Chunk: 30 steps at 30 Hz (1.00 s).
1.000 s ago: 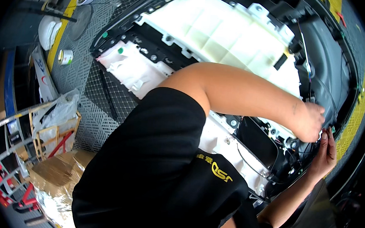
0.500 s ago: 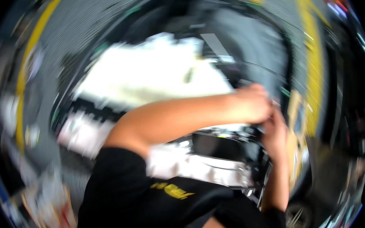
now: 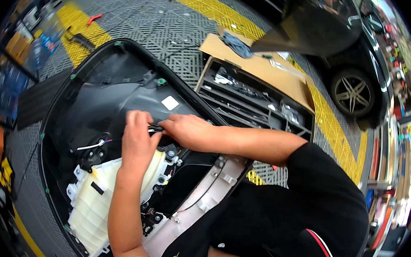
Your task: The person routes and connects several black wires to various ports and clips on the interior of a car door panel using their hands.
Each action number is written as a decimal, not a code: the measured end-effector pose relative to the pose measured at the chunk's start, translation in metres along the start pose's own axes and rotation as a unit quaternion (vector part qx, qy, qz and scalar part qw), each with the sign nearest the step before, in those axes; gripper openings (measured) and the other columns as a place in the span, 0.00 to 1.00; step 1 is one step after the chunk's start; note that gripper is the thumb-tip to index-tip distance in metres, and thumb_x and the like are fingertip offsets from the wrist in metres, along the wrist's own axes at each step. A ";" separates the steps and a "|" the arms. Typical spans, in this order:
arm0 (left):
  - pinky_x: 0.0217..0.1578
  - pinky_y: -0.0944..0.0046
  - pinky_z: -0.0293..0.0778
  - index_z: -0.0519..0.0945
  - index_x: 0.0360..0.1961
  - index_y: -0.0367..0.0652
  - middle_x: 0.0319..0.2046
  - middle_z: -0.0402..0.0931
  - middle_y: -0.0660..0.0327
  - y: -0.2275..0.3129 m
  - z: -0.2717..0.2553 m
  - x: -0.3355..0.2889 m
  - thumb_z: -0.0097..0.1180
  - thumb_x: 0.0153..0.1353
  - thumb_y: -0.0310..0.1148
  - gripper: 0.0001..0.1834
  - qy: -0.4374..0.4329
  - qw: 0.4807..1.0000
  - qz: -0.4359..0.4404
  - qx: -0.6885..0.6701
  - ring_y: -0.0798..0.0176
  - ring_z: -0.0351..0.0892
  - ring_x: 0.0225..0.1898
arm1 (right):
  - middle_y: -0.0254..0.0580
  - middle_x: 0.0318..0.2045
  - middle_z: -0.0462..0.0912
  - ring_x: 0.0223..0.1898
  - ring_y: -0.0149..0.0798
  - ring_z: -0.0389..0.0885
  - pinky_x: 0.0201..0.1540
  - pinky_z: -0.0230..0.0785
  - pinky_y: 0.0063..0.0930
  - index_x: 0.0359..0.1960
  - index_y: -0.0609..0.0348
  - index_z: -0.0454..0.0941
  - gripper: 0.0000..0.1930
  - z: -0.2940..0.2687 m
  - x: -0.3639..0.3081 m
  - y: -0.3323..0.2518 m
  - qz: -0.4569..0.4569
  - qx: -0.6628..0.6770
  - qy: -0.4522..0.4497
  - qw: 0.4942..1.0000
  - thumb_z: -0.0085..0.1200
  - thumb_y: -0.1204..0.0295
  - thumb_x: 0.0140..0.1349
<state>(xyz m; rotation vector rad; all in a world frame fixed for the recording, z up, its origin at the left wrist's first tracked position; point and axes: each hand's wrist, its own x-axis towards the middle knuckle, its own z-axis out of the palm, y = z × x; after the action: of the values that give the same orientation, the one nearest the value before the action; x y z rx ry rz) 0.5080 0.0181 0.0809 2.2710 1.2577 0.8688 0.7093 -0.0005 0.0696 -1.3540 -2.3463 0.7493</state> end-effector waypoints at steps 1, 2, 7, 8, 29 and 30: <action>0.52 0.45 0.75 0.75 0.40 0.37 0.40 0.78 0.52 0.008 -0.002 0.001 0.74 0.52 0.23 0.19 0.011 0.999 -0.041 -0.008 0.42 0.80 0.44 | 0.57 0.42 0.85 0.46 0.60 0.87 0.49 0.79 0.52 0.47 0.64 0.81 0.10 0.003 -0.002 0.001 -0.003 -0.009 -0.003 1.000 0.58 0.71 0.70; 0.54 0.46 0.75 0.77 0.44 0.36 0.45 0.80 0.52 0.008 -0.003 0.000 0.73 0.54 0.22 0.18 -0.025 0.999 -0.024 0.012 0.43 0.81 0.49 | 0.57 0.42 0.85 0.45 0.60 0.87 0.49 0.80 0.52 0.46 0.65 0.81 0.10 0.005 -0.004 0.003 -0.002 -0.018 -0.001 1.000 0.58 0.72 0.69; 0.67 0.46 0.68 0.83 0.54 0.40 0.49 0.82 0.54 -0.001 -0.001 0.008 0.67 0.63 0.27 0.18 -0.130 0.982 0.101 0.089 0.44 0.78 0.58 | 0.54 0.42 0.87 0.44 0.58 0.89 0.47 0.82 0.50 0.44 0.64 0.80 0.09 0.003 -0.005 0.009 -0.007 -0.059 -0.007 0.998 0.58 0.72 0.66; 0.68 0.46 0.67 0.83 0.55 0.40 0.49 0.82 0.53 -0.003 -0.003 0.007 0.65 0.65 0.27 0.17 -0.154 0.974 0.102 0.132 0.44 0.78 0.58 | 0.53 0.41 0.88 0.43 0.58 0.90 0.46 0.83 0.50 0.44 0.64 0.80 0.10 0.001 -0.001 0.003 0.022 -0.072 -0.032 0.997 0.59 0.72 0.65; 0.73 0.39 0.62 0.78 0.48 0.32 0.43 0.77 0.46 0.012 0.011 0.000 0.53 0.73 0.27 0.09 -0.166 0.938 0.199 0.229 0.38 0.76 0.54 | 0.51 0.51 0.83 0.55 0.54 0.82 0.62 0.72 0.45 0.57 0.60 0.81 0.14 -0.012 -0.196 0.052 0.184 0.095 0.425 0.881 0.55 0.68 0.75; 0.73 0.39 0.62 0.77 0.48 0.32 0.44 0.76 0.45 0.010 0.010 0.001 0.51 0.74 0.28 0.10 -0.191 0.932 0.192 0.243 0.37 0.75 0.55 | 0.51 0.51 0.82 0.56 0.54 0.82 0.62 0.72 0.44 0.57 0.60 0.80 0.14 0.007 -0.217 0.063 0.246 0.152 0.437 0.852 0.54 0.67 0.76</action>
<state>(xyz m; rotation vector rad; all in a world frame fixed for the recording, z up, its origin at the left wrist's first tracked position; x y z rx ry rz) 0.5215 0.0133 0.0802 2.9588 0.9348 0.1967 0.8572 -0.1654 0.0222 -1.6810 -1.1395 0.4385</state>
